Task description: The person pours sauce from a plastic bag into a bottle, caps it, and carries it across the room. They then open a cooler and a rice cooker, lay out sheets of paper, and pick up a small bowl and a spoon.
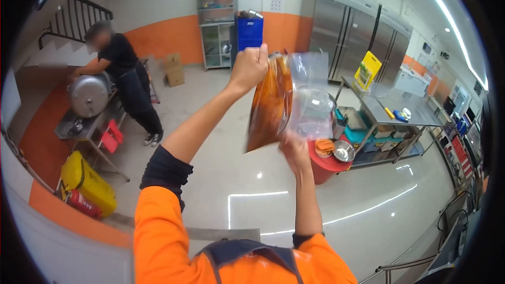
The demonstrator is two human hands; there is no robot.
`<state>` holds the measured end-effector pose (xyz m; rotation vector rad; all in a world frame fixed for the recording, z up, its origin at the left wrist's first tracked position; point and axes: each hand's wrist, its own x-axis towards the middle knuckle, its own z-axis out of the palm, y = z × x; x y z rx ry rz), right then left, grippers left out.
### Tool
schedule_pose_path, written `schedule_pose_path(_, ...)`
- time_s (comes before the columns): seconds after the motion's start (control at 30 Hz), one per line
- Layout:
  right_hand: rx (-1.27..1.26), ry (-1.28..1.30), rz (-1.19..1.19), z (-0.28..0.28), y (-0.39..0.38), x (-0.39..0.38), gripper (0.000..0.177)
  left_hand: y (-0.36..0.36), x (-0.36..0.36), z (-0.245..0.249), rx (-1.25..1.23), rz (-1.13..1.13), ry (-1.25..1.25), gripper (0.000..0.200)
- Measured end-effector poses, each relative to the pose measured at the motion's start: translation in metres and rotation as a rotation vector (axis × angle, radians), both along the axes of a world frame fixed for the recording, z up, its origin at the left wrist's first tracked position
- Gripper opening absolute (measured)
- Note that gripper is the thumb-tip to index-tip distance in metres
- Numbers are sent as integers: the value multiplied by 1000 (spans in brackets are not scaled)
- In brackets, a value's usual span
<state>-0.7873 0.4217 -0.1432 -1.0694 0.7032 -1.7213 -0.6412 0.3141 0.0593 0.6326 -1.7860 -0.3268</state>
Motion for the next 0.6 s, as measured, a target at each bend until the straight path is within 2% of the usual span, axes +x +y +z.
schedule_pose_path(0.03,-21,-205,72,5,-12,2,18,-1,2,-12,17,13,-13,48)
schedule_pose_path(0.07,-13,-203,89,0,-3,15,18,-2,8,-21,-69,9,-26,48)
schedule_pose_path(0.13,11,-163,354,40,24,53,24,-7,24,-8,-191,44,-25,49)
schedule_pose_path(0.17,-32,67,121,23,4,43,19,-7,31,-1,-131,67,-7,49)
schedule_pose_path(0.2,-21,-13,106,8,-25,31,17,-3,39,1,-58,79,1,50)
schedule_pose_path(0.27,60,-267,-42,11,-20,64,22,4,53,1,15,88,-67,46)
schedule_pose_path(0.33,-122,-224,482,27,10,81,15,-6,60,-6,-116,150,-161,49)
schedule_pose_path(0.37,-139,100,223,21,-8,65,22,-12,67,-1,-53,147,-146,50)
schedule_pose_path(0.4,-135,30,139,17,-34,52,19,-10,74,1,-32,152,-161,50)
schedule_pose_path(0.47,42,-226,51,16,-42,64,20,-8,82,4,-27,172,-93,49)
schedule_pose_path(0.53,5,-121,232,7,-13,89,22,-11,81,-5,-57,223,-199,49)
schedule_pose_path(0.6,-34,49,65,16,-35,73,23,-18,87,-1,-37,207,-68,48)
